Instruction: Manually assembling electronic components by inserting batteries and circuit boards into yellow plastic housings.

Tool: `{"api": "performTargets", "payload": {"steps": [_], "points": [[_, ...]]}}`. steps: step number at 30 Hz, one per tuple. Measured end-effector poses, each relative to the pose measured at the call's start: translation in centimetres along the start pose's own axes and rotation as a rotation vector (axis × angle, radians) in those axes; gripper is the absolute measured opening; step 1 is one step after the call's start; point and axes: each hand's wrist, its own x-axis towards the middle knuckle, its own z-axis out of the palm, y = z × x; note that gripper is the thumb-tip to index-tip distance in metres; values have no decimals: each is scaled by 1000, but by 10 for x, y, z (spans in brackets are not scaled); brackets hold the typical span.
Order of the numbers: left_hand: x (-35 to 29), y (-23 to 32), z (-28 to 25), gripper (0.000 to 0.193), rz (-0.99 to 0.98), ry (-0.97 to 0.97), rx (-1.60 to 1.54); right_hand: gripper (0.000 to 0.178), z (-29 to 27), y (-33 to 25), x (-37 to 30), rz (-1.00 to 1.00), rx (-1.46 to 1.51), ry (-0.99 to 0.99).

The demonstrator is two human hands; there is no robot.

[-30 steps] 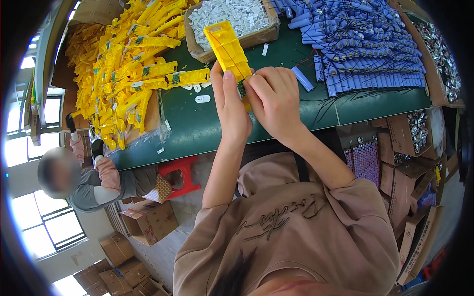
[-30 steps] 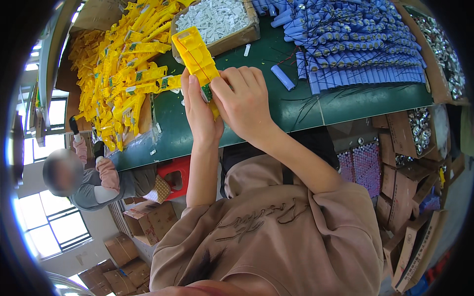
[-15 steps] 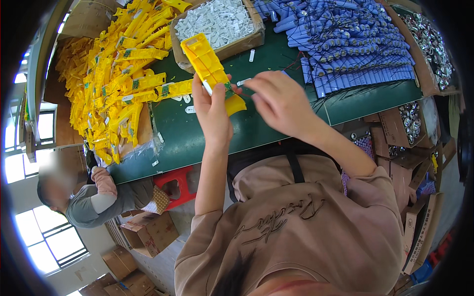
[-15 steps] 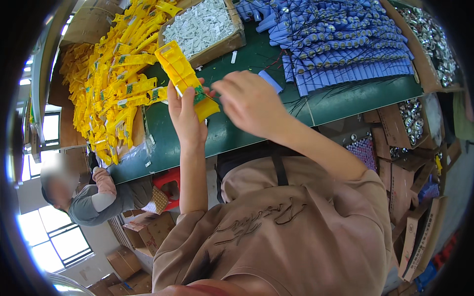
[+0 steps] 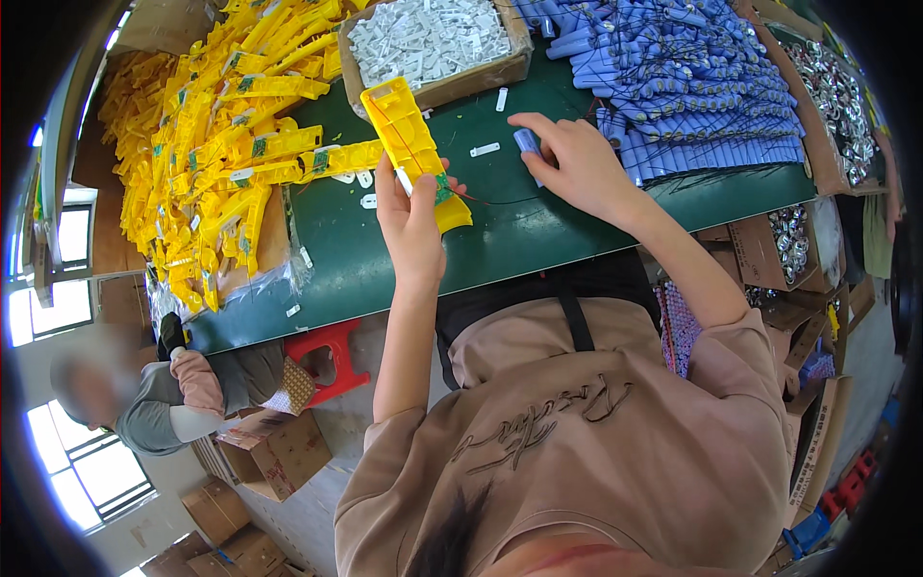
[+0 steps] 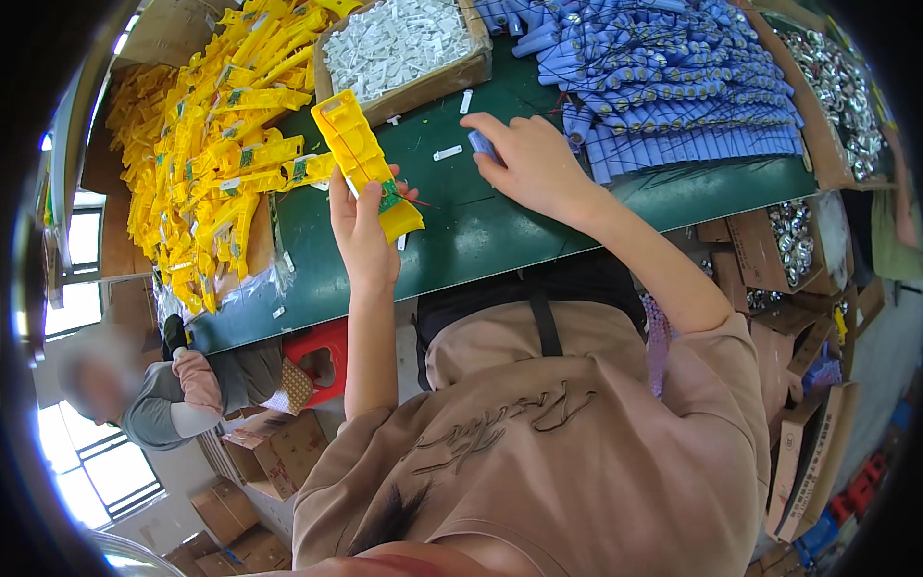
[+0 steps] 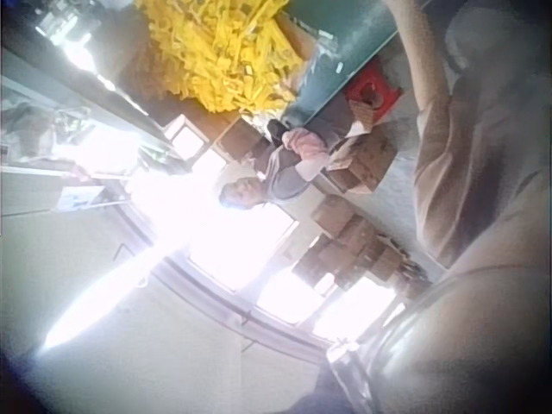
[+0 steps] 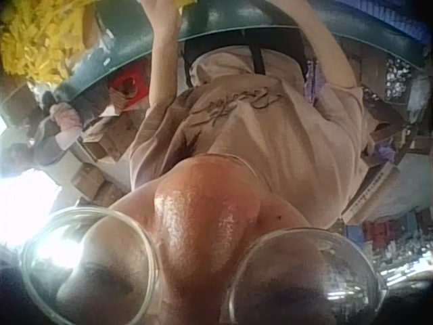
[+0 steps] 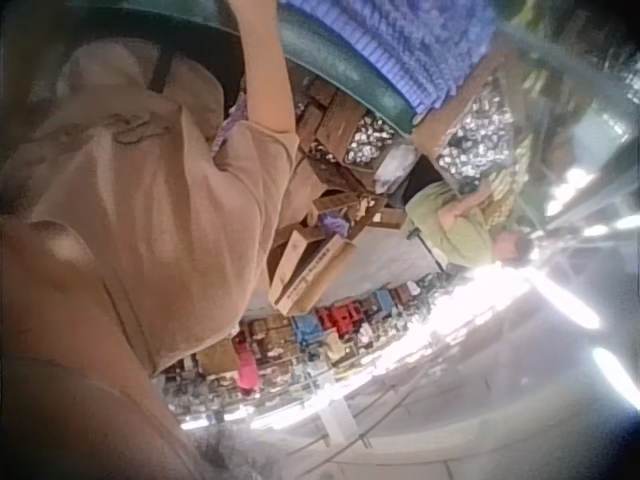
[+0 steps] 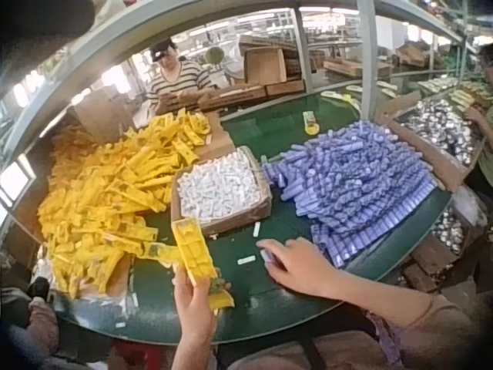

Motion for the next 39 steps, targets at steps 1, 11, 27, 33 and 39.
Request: {"api": "performTargets", "payload": {"steps": [1,11,27,33,39], "points": [[0,0,-3,42,0,0,5,41,-3,-5,3,-3,1,-3],[-3,5,-6,46,-19,17,-17,35,-10,-7,16,352,1371,-67],[2,21,-26,41,66,76,-51,22,4,9,-12,-16,65,21],[-2,18,-31,43,72,85,-22,19,-4,3,-26,-16,-182,-114],[-7,13,-25,42,34,93,-9,21,10,9,-17,56,-80,-237]]}}
